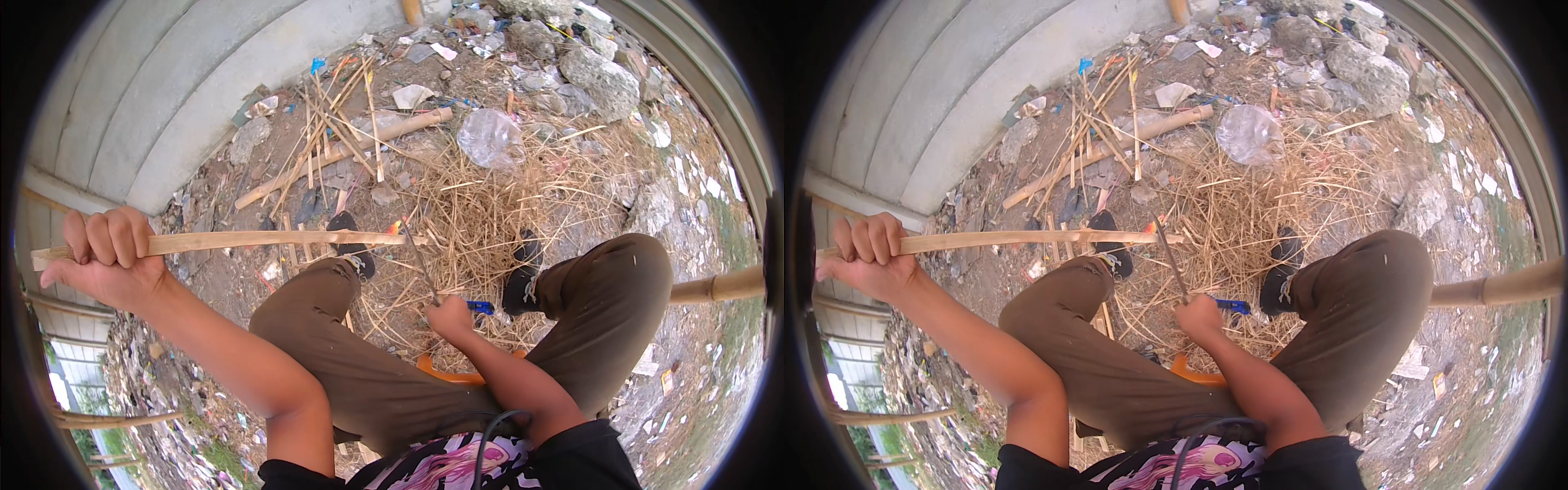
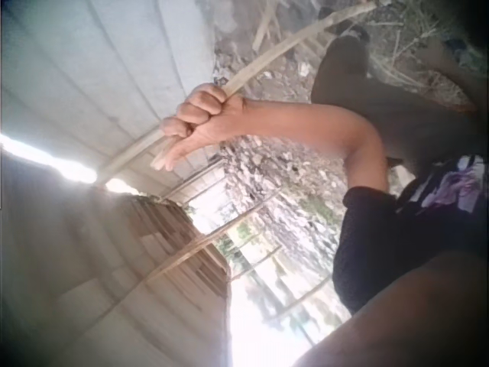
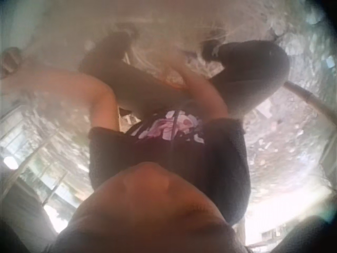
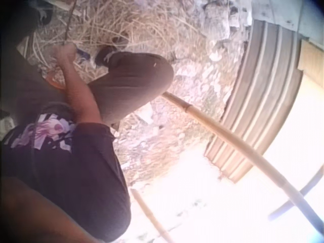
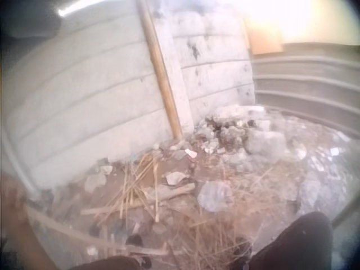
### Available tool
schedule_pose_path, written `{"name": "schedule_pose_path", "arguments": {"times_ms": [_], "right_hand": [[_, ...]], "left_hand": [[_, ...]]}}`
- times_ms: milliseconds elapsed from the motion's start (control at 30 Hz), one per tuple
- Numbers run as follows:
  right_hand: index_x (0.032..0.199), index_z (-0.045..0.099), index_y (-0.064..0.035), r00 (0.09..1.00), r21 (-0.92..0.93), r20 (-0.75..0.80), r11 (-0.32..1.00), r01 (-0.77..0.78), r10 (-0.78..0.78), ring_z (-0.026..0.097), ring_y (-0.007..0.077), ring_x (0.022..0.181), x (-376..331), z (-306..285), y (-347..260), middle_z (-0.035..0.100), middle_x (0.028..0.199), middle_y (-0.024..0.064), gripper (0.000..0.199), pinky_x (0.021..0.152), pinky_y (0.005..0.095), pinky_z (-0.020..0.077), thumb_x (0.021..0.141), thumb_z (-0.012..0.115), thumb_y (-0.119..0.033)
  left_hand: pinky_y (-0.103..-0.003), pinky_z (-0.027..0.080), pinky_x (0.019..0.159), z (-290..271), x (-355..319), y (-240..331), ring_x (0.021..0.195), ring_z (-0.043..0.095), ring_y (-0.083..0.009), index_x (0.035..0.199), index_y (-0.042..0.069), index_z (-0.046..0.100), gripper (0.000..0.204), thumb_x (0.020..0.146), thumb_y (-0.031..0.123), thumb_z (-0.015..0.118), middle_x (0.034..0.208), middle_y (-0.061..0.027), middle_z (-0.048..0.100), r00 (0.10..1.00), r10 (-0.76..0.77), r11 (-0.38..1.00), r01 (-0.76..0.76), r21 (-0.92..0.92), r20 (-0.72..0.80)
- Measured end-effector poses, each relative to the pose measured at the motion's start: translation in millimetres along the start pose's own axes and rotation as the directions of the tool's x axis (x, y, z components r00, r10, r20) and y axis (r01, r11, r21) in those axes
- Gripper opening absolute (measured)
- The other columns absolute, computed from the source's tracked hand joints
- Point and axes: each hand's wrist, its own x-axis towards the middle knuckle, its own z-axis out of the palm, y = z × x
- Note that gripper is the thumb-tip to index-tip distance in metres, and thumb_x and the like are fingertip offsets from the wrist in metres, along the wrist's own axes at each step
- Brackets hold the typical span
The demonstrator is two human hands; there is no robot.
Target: The person sits cross-legged on the ground and uses a blue utility knife to shave and sharpen a thin wooden stick. They rotate the stick to smooth its surface and then switch to a larger curved blade to further refine the stick's shape.
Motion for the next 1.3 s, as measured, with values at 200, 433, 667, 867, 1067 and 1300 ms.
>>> {"name": "schedule_pose_path", "arguments": {"times_ms": [200,433,667,867,1067,1300], "right_hand": [[0.087,0.071,0.0040,0.800,0.057,-0.043,0.798,0.600,-0.598,0.068,0.0378,0.066,-49,-10,-69,0.065,0.068,0.0260,0.025,0.065,0.0460,0.0537,0.083,0.063,-0.020],[0.099,0.074,0.0002,0.999,0.116,0.042,0.993,0.022,-0.027,0.070,0.0378,0.076,49,16,51,0.070,0.083,0.0256,0.031,0.069,0.0467,0.0548,0.081,0.063,-0.022],[0.097,0.074,-0.0007,0.932,-0.030,0.080,0.933,0.357,-0.354,0.071,0.0395,0.082,-24,-1,-51,0.071,0.088,0.0240,0.031,0.076,0.0465,0.0555,0.083,0.063,-0.027],[0.093,0.070,0.0039,1.000,-0.117,-0.009,0.993,-0.024,0.023,0.071,0.0373,0.079,20,2,28,0.071,0.085,0.0246,0.030,0.075,0.0459,0.0543,0.082,0.064,-0.024],[0.088,0.067,0.0108,0.988,0.227,0.016,0.962,-0.152,0.152,0.070,0.0328,0.069,42,30,24,0.069,0.080,0.0249,0.035,0.063,0.0446,0.0540,0.079,0.065,-0.023],[0.070,0.059,0.0053,0.937,0.566,0.255,0.749,-0.345,0.239,0.059,0.0216,0.047,10,13,-28,0.061,0.062,0.0137,0.029,0.046,0.0386,0.0464,0.080,0.063,-0.021]], "left_hand": [[-0.024,0.010,0.035,6,1,0,0.038,0.012,-0.0044,0.070,0.019,0.030,0.064,0.081,0.076,0.057,0.049,0.0071,0.018,0.996,0.030,0.995,-0.021,0.101,-0.090],[-0.026,0.009,0.038,41,3,-11,0.041,0.012,-0.0061,0.071,0.019,0.028,0.067,0.080,0.079,0.055,0.052,0.0068,0.018,0.956,0.112,0.940,-0.013,0.342,-0.271],[-0.026,0.011,0.044,57,8,-29,0.050,0.012,-0.0092,0.071,0.016,0.027,0.069,0.087,0.082,0.038,0.057,0.0035,0.019,0.778,0.378,0.762,0.046,0.646,-0.502],[-0.026,0.013,0.044,63,8,-30,0.051,0.015,-0.0094,0.072,0.015,0.029,0.066,0.095,0.077,0.026,0.059,0.0026,0.022,0.804,0.336,0.791,0.042,0.610,-0.491],[-0.027,0.026,0.052,3,3,3,0.058,0.028,-0.0124,0.075,0.011,0.035,0.058,0.104,0.060,0.026,0.066,-0.0023,0.031,0.934,0.193,0.924,-0.070,0.376,-0.301],[-0.028,0.035,0.060,47,4,12,0.065,0.041,-0.0122,0.085,0.005,0.045,0.032,0.102,0.030,0.055,0.087,-0.0061,0.043,0.948,0.273,0.950,-0.239,0.202,-0.161]]}}
